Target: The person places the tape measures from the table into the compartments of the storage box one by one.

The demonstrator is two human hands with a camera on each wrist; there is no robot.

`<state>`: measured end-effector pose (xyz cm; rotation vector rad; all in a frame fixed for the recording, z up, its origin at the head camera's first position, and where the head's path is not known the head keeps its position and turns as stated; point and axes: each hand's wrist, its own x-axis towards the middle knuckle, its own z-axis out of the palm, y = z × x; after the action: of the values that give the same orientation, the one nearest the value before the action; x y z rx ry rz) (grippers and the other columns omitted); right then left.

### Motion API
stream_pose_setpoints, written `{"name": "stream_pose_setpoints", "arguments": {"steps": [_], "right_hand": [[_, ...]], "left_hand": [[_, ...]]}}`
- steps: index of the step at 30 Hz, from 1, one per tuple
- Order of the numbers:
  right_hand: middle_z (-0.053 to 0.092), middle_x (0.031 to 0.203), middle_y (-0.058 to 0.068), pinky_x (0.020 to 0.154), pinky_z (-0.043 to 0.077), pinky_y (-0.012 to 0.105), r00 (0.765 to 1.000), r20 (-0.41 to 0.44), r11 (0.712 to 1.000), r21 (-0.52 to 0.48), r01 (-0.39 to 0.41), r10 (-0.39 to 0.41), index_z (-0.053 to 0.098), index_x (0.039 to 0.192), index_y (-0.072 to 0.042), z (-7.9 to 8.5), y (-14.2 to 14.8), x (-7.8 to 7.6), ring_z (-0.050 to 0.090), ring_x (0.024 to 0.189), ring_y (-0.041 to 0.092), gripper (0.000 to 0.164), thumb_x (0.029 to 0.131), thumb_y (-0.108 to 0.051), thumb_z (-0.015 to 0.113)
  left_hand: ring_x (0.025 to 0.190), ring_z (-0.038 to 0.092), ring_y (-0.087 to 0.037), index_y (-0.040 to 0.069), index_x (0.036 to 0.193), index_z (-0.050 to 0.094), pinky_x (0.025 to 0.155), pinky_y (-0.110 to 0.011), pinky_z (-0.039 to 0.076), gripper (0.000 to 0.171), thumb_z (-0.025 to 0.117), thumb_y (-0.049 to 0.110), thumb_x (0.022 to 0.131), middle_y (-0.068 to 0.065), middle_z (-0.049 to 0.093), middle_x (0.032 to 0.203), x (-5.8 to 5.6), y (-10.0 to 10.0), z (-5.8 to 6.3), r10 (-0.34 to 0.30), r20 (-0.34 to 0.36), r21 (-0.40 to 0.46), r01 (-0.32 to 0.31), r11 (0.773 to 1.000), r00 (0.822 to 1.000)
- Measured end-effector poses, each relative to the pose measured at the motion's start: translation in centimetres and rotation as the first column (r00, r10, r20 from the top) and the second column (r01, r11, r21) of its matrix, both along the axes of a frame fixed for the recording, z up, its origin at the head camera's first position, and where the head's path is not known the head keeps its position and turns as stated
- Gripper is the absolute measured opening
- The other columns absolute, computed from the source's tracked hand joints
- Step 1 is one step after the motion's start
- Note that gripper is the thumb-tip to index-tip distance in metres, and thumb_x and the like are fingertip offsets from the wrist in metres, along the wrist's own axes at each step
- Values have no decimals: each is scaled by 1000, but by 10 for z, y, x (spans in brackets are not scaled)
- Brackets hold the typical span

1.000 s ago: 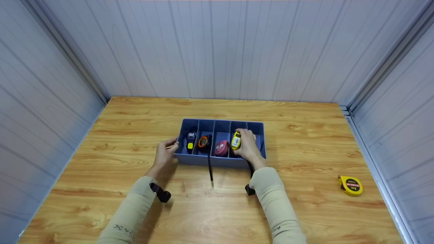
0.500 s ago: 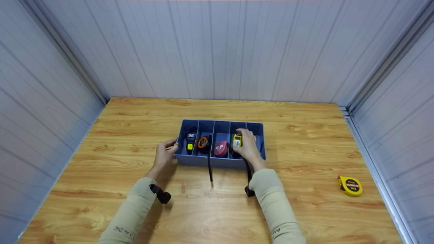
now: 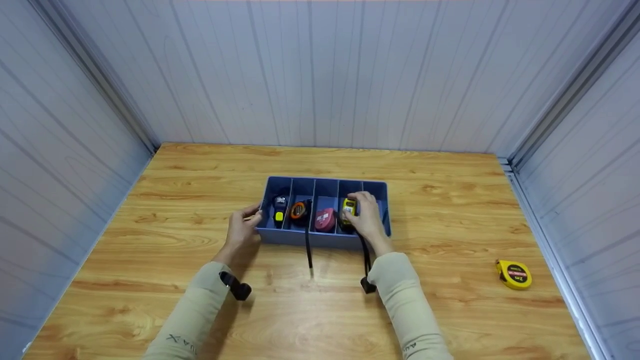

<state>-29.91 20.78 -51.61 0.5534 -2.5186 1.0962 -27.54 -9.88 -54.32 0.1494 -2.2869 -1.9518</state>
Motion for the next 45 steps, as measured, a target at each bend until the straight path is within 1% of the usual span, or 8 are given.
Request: {"name": "stream_pose_setpoints", "arguments": {"steps": [4, 9, 18, 25, 28, 32, 39, 45], "right_hand": [[58, 98, 17, 77, 41, 40, 1000, -15, 999, -32, 24, -24, 61, 102, 5, 0, 2, 3, 52, 89, 29, 35, 70, -3, 72], [58, 95, 17, 72, 44, 38, 999, -12, 997, -69, 42, -43, 60, 103, 5, 2, 3, 9, 54, 87, 29, 34, 71, -2, 71], [60, 93, 16, 73, 44, 35, 999, 43, 992, -128, 16, -11, 60, 104, 5, 7, 8, 15, 55, 86, 25, 31, 74, 1, 67], [59, 94, 19, 75, 43, 44, 998, 56, 988, -151, 11, -3, 59, 103, 6, 11, 15, 22, 54, 87, 31, 30, 75, 0, 67], [59, 94, 19, 73, 43, 43, 999, 47, 991, -130, 21, -15, 59, 104, 6, 13, 18, 25, 55, 86, 31, 29, 76, -1, 67], [61, 94, 16, 71, 45, 37, 999, 28, 993, -114, 35, -32, 60, 104, 4, 14, 23, 30, 57, 85, 28, 29, 76, -2, 67], [61, 92, 21, 72, 45, 44, 999, 25, 988, -153, 32, -29, 60, 102, 8, 14, 29, 35, 56, 83, 35, 29, 75, 1, 66], [63, 93, 18, 70, 45, 43, 997, 7, 988, -135, 76, -76, 61, 103, 6, 13, 34, 40, 57, 82, 30, 28, 76, -1, 67]], "left_hand": [[80, 60, -22, 0, 114, 59, 61, -23, 49, 31, 56, 3, 83, -16, 62, 102, 0, 0, 0, 4, 0, -19, -4, 1000, 1000], [77, 59, -25, 2, 116, 58, 47, -18, 42, 34, 55, 3, 83, -20, 60, 103, 0, 0, 0, -3, 16, 22, 3, 1000, 1000], [81, 59, -25, -1, 116, 57, 66, -33, 51, 33, 55, 1, 83, -21, 59, 104, -1, 0, 0, -1, 10, 29, 1, 1000, 1000], [78, 59, -23, 2, 115, 58, 53, -22, 47, 33, 56, 3, 83, -18, 60, 105, 0, -1, 1, 5, 7, 35, -5, 999, 1000], [80, 60, -28, 0, 113, 59, 63, -30, 51, 31, 56, 2, 82, -18, 61, 100, -1, 0, 0, 14, -3, 28, -14, 1000, 1000], [80, 60, -32, -2, 114, 59, 66, -37, 51, 32, 56, 1, 82, -20, 60, 99, -2, 1, 0, 2, -7, 42, -2, 999, 1000], [79, 61, -21, -2, 112, 60, 68, -27, 51, 31, 56, 5, 82, -17, 62, 101, 0, -1, 1, 4, -39, -71, -7, 997, 999], [77, 61, -19, -1, 111, 61, 67, -27, 51, 30, 57, 5, 82, -16, 63, 98, 0, -1, 2, 8, -42, -68, -11, 998, 999]]}}
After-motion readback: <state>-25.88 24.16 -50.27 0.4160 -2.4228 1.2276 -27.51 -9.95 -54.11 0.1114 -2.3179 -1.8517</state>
